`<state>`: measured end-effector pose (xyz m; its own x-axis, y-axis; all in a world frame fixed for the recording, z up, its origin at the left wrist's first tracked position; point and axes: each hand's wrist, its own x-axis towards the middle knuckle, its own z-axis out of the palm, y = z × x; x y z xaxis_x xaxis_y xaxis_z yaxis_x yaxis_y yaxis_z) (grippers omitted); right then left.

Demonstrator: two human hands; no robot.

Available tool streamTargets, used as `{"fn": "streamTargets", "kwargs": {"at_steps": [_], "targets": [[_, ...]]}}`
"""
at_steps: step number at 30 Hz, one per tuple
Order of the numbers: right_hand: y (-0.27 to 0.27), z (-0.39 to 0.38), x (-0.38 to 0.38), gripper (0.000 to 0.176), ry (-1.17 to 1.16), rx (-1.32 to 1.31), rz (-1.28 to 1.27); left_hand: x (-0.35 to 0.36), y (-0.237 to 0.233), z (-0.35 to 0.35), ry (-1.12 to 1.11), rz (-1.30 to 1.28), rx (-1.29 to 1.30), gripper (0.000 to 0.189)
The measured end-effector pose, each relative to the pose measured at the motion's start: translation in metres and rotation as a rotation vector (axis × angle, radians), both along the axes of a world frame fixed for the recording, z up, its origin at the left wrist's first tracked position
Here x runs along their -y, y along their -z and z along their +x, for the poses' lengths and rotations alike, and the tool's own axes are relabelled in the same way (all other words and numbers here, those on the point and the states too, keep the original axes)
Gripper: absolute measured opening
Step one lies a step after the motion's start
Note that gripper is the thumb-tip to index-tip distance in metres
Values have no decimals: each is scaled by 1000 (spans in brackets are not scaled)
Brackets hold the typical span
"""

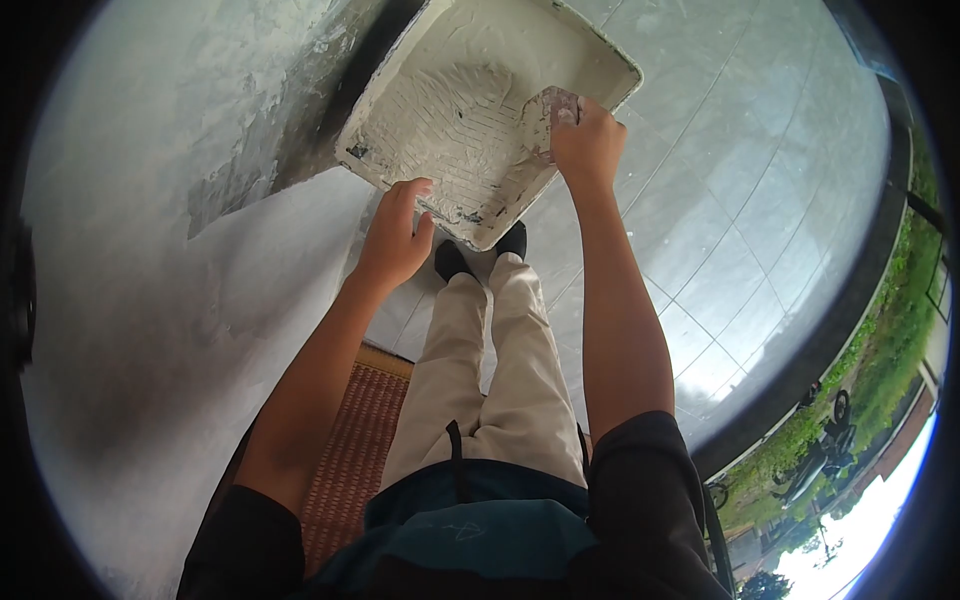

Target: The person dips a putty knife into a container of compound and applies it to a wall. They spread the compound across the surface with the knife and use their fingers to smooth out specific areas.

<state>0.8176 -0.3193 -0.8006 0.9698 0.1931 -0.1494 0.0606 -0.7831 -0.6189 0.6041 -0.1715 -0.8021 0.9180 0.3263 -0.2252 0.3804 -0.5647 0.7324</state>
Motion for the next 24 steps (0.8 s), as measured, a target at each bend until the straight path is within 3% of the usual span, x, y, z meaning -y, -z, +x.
{"fn": "streamTargets", "kwargs": {"at_steps": [17,20,22,24], "targets": [[12,-20,1,19,-137,-276,38,2,3,-13,-51,27,14,40],[18,-26,5,21,-69,-419,255,1,-2,-16,-72,29,9,40],[18,-29,8,20,36,-621,548,0,-5,-18,-85,57,37,41],[9,-30,11,22,50,-703,636,0,-11,-19,-113,65,36,42]]}}
